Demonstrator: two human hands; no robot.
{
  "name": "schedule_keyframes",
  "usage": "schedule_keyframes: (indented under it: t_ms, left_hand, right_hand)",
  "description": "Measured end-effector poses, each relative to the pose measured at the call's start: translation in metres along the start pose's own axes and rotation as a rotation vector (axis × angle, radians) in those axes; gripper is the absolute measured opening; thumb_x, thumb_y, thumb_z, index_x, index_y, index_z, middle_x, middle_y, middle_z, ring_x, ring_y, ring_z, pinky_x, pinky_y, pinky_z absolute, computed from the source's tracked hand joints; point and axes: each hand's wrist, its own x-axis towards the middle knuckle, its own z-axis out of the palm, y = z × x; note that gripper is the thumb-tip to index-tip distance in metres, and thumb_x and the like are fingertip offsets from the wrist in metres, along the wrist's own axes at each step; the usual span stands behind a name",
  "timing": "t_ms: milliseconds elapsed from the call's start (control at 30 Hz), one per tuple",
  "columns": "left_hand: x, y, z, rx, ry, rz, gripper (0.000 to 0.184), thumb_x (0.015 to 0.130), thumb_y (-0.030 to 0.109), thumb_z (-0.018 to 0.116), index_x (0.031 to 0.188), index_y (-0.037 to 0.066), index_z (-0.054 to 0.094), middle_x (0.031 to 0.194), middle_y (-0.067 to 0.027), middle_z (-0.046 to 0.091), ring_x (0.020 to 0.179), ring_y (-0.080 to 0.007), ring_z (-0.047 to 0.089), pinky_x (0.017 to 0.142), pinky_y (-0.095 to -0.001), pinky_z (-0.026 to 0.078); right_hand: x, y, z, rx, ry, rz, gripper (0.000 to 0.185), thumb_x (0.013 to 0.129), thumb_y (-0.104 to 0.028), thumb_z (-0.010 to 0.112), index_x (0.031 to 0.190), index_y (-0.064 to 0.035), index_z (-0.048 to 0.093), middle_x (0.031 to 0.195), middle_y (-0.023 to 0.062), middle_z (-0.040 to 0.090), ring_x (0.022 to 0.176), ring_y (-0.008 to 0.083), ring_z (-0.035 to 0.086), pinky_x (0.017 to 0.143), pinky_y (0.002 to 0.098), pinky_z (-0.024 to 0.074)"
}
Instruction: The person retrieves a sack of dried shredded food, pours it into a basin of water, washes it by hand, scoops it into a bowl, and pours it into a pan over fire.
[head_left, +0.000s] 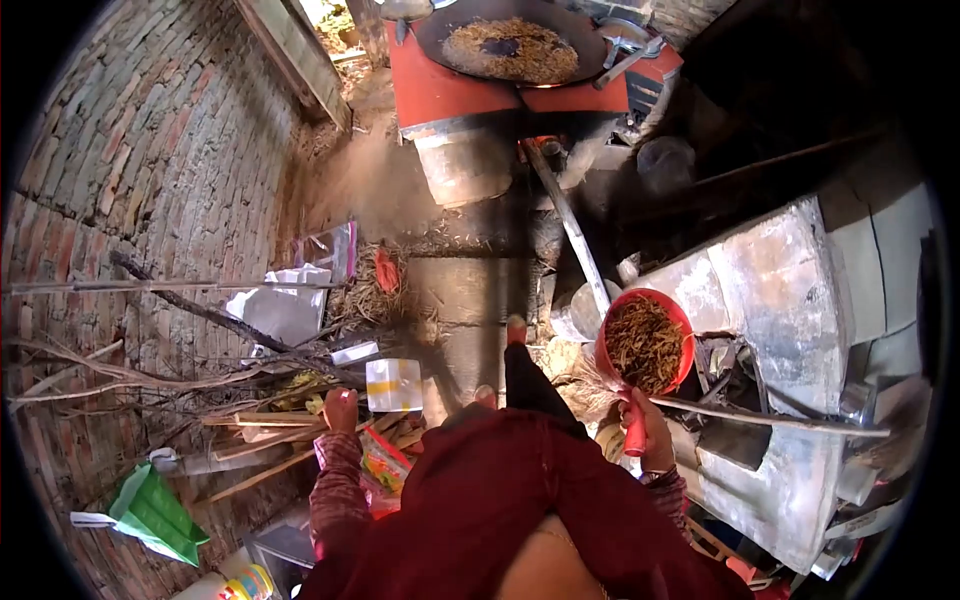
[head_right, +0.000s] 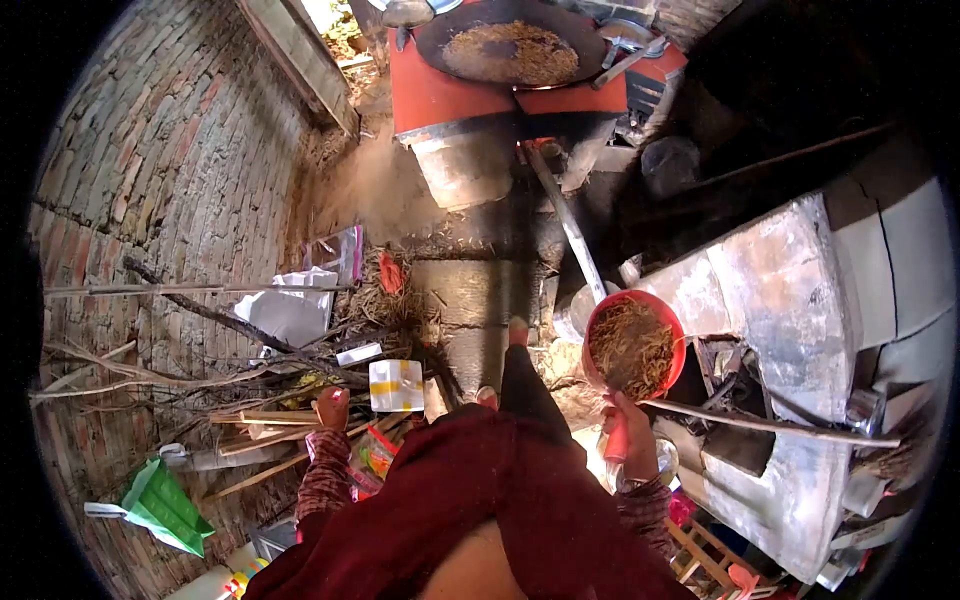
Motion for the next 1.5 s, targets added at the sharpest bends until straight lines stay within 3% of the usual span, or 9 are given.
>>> schedule_keyframes:
  t_ms: [200,300,567,667,767,900,1133,1333,1500]
  left_hand:
    - [0.04,0.008,0.023,0.219,-0.124,-0.116,0.033,0.075,0.035,0.062,0.078,0.002,0.066,0.076,-0.0189,0.064,0.073,-0.0382,0.061,0.067,-0.0464,0.048]
    - [0.055,-0.093,0.076,0.262,-0.348,-0.358,0.036,0.075,0.039,0.061,0.078,0.005,0.068,0.08,-0.0192,0.066,0.078,-0.0369,0.064,0.07,-0.0448,0.05]
    - [0.063,0.062,0.085,-0.105,-0.434,-0.638,0.032,0.083,0.029,0.058,0.07,0.001,0.066,0.059,-0.0083,0.062,0.044,-0.0197,0.061,0.04,-0.0328,0.05]
    - [0.053,0.021,0.106,-0.046,-0.529,-0.476,0.033,0.085,0.028,0.056,0.07,0.0,0.064,0.06,-0.01,0.063,0.045,-0.0199,0.062,0.04,-0.0324,0.05]
    - [0.076,0.114,0.082,0.027,-0.548,-0.486,0.034,0.087,0.028,0.054,0.069,0.001,0.063,0.061,-0.0109,0.063,0.046,-0.0212,0.062,0.041,-0.0344,0.05]
    - [0.113,0.036,0.11,0.436,-0.453,0.384,0.037,0.087,0.032,0.052,0.074,0.0,0.063,0.063,-0.0096,0.065,0.046,-0.02,0.063,0.042,-0.0347,0.051]
    - [0.249,0.111,0.134,0.479,-0.718,0.072,0.033,0.089,0.032,0.053,0.079,0.002,0.066,0.063,-0.0068,0.065,0.05,-0.0171,0.064,0.046,-0.0307,0.052]
    - [0.319,0.201,0.122,-0.361,-0.276,-0.623,0.026,0.083,0.026,0.064,0.079,0.001,0.065,0.065,-0.0051,0.062,0.05,-0.0157,0.061,0.044,-0.0268,0.046]
    - [0.292,0.217,0.135,-0.348,-0.127,-0.659,0.026,0.085,0.025,0.061,0.078,0.001,0.065,0.065,-0.0051,0.063,0.051,-0.0145,0.061,0.045,-0.0254,0.046]
  right_hand:
    - [0.081,-0.076,0.049,-0.145,-0.005,-0.045,0.029,0.093,-0.028,0.059,0.102,-0.0008,0.059,0.077,0.0018,0.058,0.055,0.0067,0.05,0.049,0.0198,0.042]
    - [0.102,-0.129,0.094,-0.143,-0.027,-0.09,0.033,0.089,-0.031,0.062,0.107,-0.0027,0.059,0.077,0.0031,0.059,0.059,0.0067,0.052,0.052,0.0201,0.0433]
    - [0.236,-0.26,0.183,-0.289,-0.156,-0.242,0.031,0.092,-0.028,0.059,0.109,-0.0025,0.06,0.079,0.0026,0.061,0.056,0.0049,0.052,0.049,0.0154,0.0416]
    - [0.278,-0.316,0.228,-0.329,-0.233,-0.219,0.026,0.09,-0.028,0.061,0.099,-0.0035,0.063,0.075,0.0013,0.06,0.056,0.0049,0.052,0.048,0.0153,0.0403]
    - [0.299,-0.366,0.276,-0.419,-0.334,-0.371,0.027,0.088,-0.027,0.063,0.099,-0.0031,0.061,0.074,0.0025,0.06,0.058,0.0069,0.051,0.05,0.0198,0.0406]
    - [0.39,-0.419,0.319,-0.438,-0.232,-0.317,0.028,0.087,-0.028,0.067,0.1,-0.0043,0.06,0.07,0.0046,0.062,0.048,0.0088,0.053,0.043,0.0213,0.0429]
    - [0.47,-0.479,0.399,-0.597,-0.158,-0.567,0.03,0.081,-0.026,0.073,0.095,-0.0027,0.061,0.067,0.0061,0.061,0.048,0.0109,0.055,0.044,0.0235,0.0456]
    - [0.553,-0.496,0.425,-0.783,-0.178,-0.636,0.026,0.08,-0.021,0.072,0.09,-0.0006,0.059,0.064,0.0063,0.059,0.048,0.0136,0.054,0.044,0.0262,0.0447]
    - [0.628,-0.511,0.415,-0.922,-0.138,-0.587,0.022,0.079,-0.017,0.072,0.075,0.0006,0.059,0.06,0.0067,0.059,0.047,0.0152,0.057,0.043,0.028,0.0446]
